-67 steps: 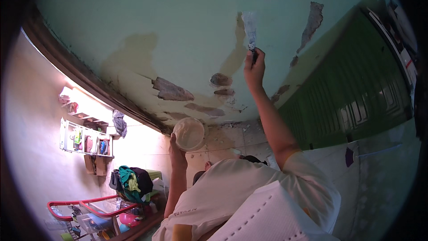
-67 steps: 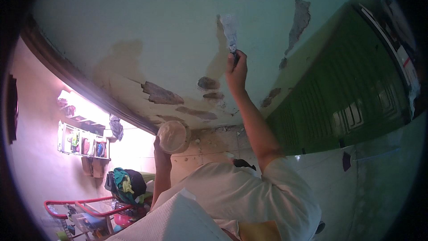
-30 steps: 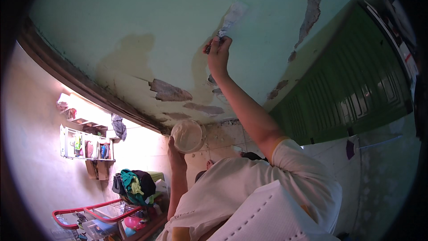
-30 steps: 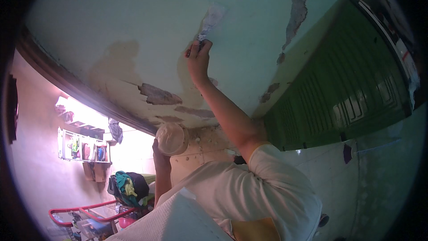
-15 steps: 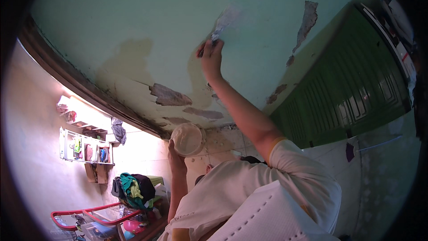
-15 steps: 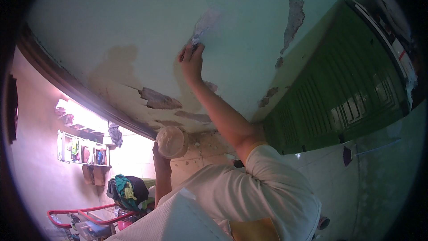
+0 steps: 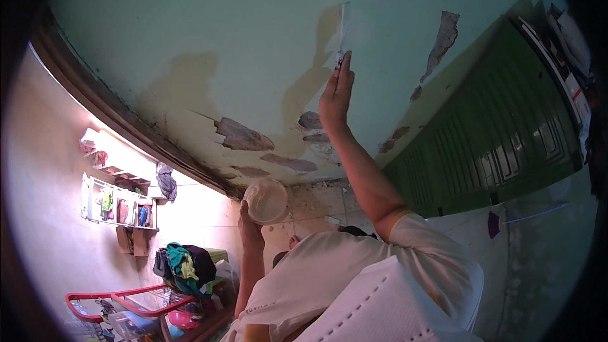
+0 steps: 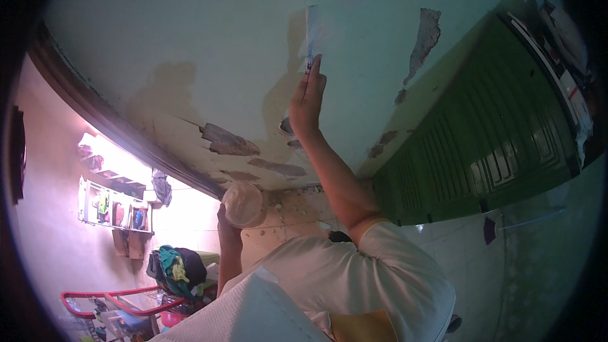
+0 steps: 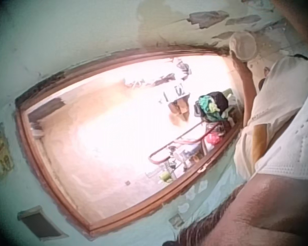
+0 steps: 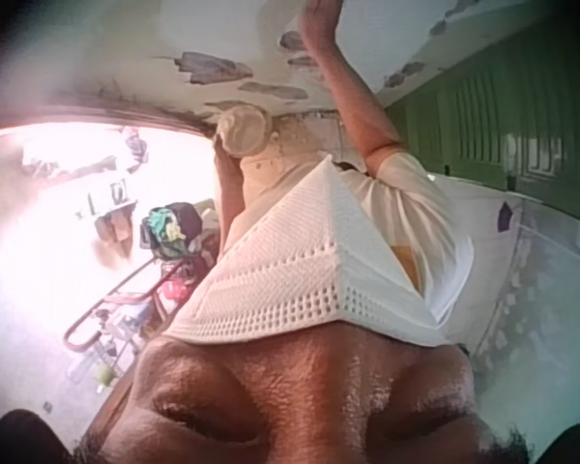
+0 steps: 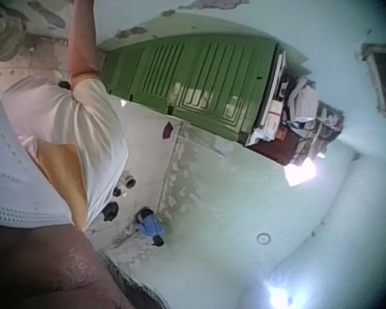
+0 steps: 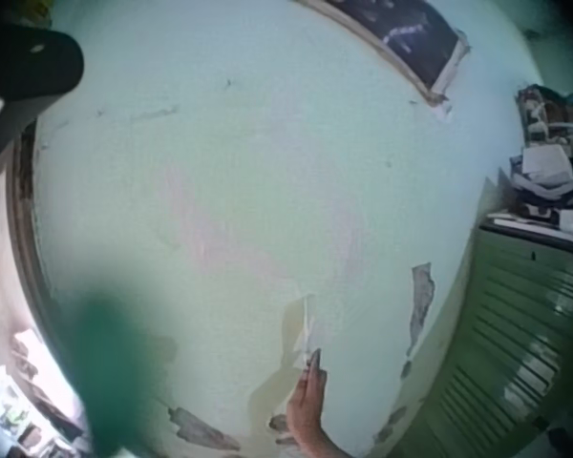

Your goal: The person mixes a white substance in a plastic container using a putty knife and applies it to fill holes and damaged sections on a wall.

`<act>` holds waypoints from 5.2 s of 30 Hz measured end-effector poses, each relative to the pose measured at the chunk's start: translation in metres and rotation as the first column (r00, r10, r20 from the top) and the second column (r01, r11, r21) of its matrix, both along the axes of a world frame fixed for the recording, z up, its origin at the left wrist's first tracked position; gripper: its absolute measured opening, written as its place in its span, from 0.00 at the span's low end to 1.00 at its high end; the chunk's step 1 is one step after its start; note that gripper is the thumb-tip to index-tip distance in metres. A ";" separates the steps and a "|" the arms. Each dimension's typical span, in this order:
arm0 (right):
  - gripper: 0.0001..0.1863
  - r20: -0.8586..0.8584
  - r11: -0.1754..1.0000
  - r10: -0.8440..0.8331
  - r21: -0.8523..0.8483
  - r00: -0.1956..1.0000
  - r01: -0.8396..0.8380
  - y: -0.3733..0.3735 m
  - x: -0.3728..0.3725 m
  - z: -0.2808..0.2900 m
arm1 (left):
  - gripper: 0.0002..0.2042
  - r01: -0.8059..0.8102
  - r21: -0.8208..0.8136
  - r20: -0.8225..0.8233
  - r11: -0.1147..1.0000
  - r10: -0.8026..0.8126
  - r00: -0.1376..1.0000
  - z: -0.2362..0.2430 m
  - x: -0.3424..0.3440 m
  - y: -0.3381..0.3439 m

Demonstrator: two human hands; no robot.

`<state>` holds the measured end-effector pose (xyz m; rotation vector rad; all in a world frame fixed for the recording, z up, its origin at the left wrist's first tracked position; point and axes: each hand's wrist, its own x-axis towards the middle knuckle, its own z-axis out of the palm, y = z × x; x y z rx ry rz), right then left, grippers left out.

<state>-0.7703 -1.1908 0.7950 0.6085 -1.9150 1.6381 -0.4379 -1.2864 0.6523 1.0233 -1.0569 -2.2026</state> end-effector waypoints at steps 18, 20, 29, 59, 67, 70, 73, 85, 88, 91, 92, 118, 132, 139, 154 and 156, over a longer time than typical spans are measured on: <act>0.31 -0.211 0.999 -0.032 0.001 0.977 0.033 -0.051 0.017 -0.035 | 0.33 0.020 -0.008 0.000 1.000 -0.020 1.000 0.001 0.012 -0.004; 0.31 -0.127 0.997 0.028 -0.071 0.991 -0.037 -0.043 0.010 -0.026 | 0.33 0.030 -0.013 -0.004 0.999 -0.030 1.000 0.002 0.010 -0.005; 0.32 -0.061 0.995 0.098 0.040 0.993 -0.096 -0.027 0.013 -0.039 | 0.34 0.027 -0.024 0.007 0.999 -0.026 1.000 0.004 0.011 -0.002; 0.28 -0.119 0.927 -0.030 0.367 0.992 0.072 0.099 -0.028 -0.118 | 0.31 0.087 -0.006 -0.106 0.996 -0.087 0.990 0.001 -0.010 0.007; 0.30 -0.022 0.990 -0.046 0.130 0.999 0.049 0.050 -0.030 -0.076 | 0.31 0.113 -0.026 -0.084 0.993 -0.115 0.990 0.000 -0.006 0.003; 0.32 0.052 0.992 -0.011 0.127 0.999 0.004 0.019 -0.023 -0.089 | 0.30 0.088 -0.024 -0.079 0.996 -0.090 0.993 -0.005 -0.014 0.005; 0.33 0.134 0.985 0.065 0.152 0.989 -0.085 0.000 -0.008 -0.113 | 0.30 0.101 -0.018 -0.075 0.995 -0.103 0.992 0.000 -0.016 0.007; 0.33 0.097 0.997 0.062 0.034 0.993 -0.066 -0.016 -0.032 -0.115 | 0.29 0.041 -0.022 -0.041 0.999 -0.042 0.998 -0.002 -0.002 -0.001; 0.32 -0.104 0.990 0.022 0.139 0.994 -0.008 -0.015 -0.006 -0.137 | 0.30 0.040 -0.001 -0.064 0.999 -0.040 0.997 0.000 -0.009 -0.001; 0.32 -0.132 0.990 0.025 0.139 0.991 -0.007 -0.003 -0.001 -0.128 | 0.30 0.063 -0.003 -0.095 0.998 -0.063 0.993 -0.001 -0.011 -0.004; 0.32 -0.041 0.993 0.080 0.091 0.996 -0.076 0.000 -0.010 -0.118 | 0.30 0.071 -0.005 -0.097 0.997 -0.071 0.993 -0.002 -0.012 -0.007; 0.29 -0.360 0.900 -0.043 0.391 0.932 0.192 0.092 -0.014 -0.014 | 0.33 0.078 -0.021 -0.013 0.997 -0.079 0.997 0.016 -0.029 0.006; 0.24 -0.319 0.921 -0.075 0.340 0.945 0.188 0.103 -0.035 0.015 | 0.32 0.082 -0.032 -0.051 0.996 -0.084 0.995 0.013 -0.025 0.005; 0.22 -0.124 0.921 -0.045 0.380 0.991 0.089 0.137 -0.007 -0.080 | 0.32 0.067 -0.032 -0.046 0.997 -0.068 0.997 0.013 -0.019 0.009; 0.24 -0.345 0.936 -0.018 0.324 0.938 0.137 0.062 -0.017 0.051 | 0.34 0.064 -0.042 -0.048 0.997 -0.066 0.997 0.016 -0.022 0.015; 0.23 -0.303 0.920 -0.044 0.358 0.952 0.157 0.061 -0.011 0.025 | 0.34 0.039 -0.022 -0.025 0.999 -0.039 0.999 0.012 -0.016 0.013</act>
